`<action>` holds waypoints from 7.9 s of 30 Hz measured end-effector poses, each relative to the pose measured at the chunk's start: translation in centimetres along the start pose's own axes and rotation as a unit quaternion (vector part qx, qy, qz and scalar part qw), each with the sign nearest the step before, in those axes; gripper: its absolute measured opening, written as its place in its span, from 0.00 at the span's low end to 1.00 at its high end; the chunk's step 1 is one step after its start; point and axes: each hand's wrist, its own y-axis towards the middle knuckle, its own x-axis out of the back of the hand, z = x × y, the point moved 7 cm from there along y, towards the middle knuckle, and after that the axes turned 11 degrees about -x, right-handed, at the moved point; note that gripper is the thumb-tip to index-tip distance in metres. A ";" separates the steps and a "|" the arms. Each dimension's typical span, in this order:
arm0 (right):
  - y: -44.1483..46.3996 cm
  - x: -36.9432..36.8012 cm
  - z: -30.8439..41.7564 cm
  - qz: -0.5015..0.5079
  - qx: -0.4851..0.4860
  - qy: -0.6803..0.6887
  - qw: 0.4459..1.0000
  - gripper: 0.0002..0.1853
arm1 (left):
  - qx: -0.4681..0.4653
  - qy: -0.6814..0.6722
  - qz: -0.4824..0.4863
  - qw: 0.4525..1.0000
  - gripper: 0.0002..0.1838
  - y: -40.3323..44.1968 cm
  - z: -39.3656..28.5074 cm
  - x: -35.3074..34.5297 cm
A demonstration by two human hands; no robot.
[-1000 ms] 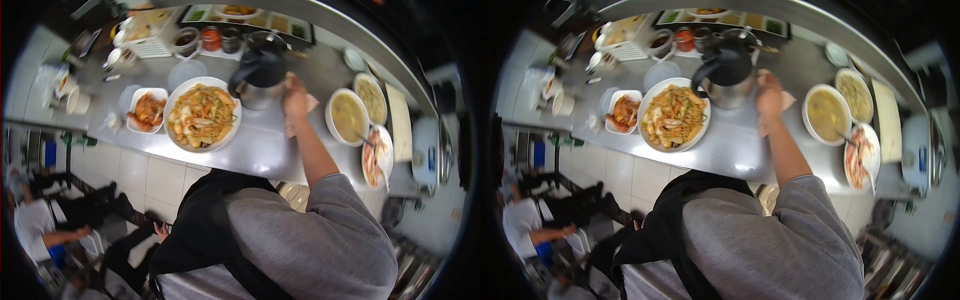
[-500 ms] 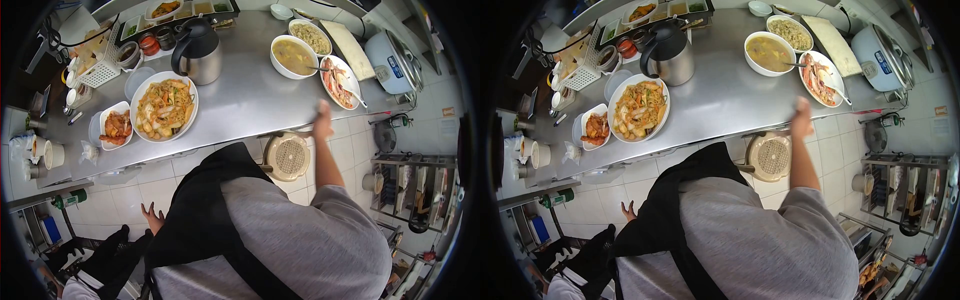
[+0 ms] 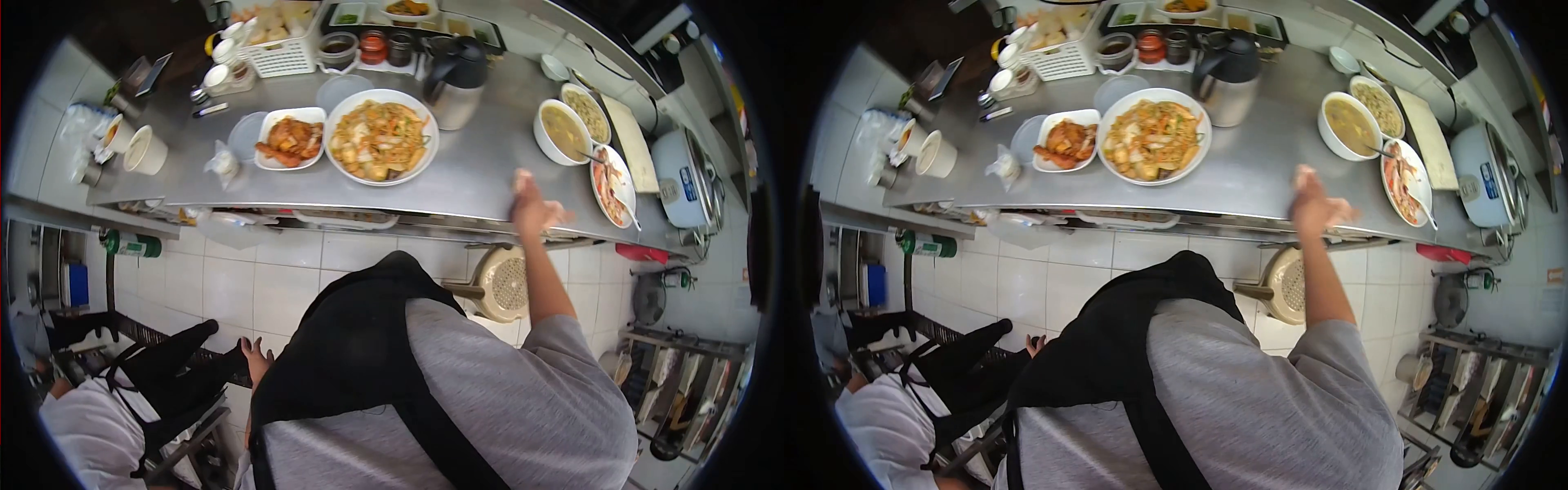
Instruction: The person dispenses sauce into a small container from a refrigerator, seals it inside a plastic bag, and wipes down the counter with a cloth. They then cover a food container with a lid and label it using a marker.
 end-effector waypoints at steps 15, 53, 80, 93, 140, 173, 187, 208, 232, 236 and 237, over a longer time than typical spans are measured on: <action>3.8 3.1 16.7 0.277 -0.125 0.133 0.943 0.22 | 0.202 -0.139 0.106 0.964 0.17 -12.7 1.6 -7.8; 29.1 -6.1 4.7 0.011 -0.168 0.061 0.984 0.33 | 0.057 -0.581 0.144 0.799 0.26 37.6 -22.0 15.5; 4.4 12.4 28.3 0.178 -0.468 0.428 0.753 0.24 | -0.054 -0.485 0.169 0.856 0.21 44.8 -2.9 31.9; -0.6 -8.0 75.7 0.404 -0.051 0.362 0.839 0.09 | -0.244 -0.260 0.179 0.917 0.21 52.7 8.3 28.9; 14.7 -11.8 67.7 0.289 -0.045 0.269 0.918 0.12 | 0.079 -0.582 0.203 0.783 0.26 44.5 7.3 26.1; 23.7 -1.8 56.6 0.252 -0.231 0.369 0.864 0.14 | 0.086 -0.612 -0.233 0.751 0.23 48.2 17.2 30.0; 16.1 -12.9 58.3 0.304 -0.256 0.215 0.892 0.18 | 0.008 -0.641 -0.115 0.759 0.22 52.4 20.0 28.6; 10.9 -8.9 69.5 0.418 -0.296 0.613 0.602 0.26 | -0.010 -0.642 -0.143 0.753 0.18 52.1 19.6 29.4; 2.1 -4.3 83.5 0.468 0.268 -0.134 0.831 0.25 | -0.015 -0.642 -0.121 0.757 0.15 50.8 20.1 28.3; 2.4 -4.1 83.3 0.467 0.273 -0.151 0.828 0.25 | -0.007 -0.666 -0.129 0.735 0.15 50.8 20.0 28.3; 2.7 -3.8 83.3 0.476 0.258 -0.161 0.825 0.24 | -0.006 -0.659 -0.123 0.742 0.15 50.8 20.0 28.4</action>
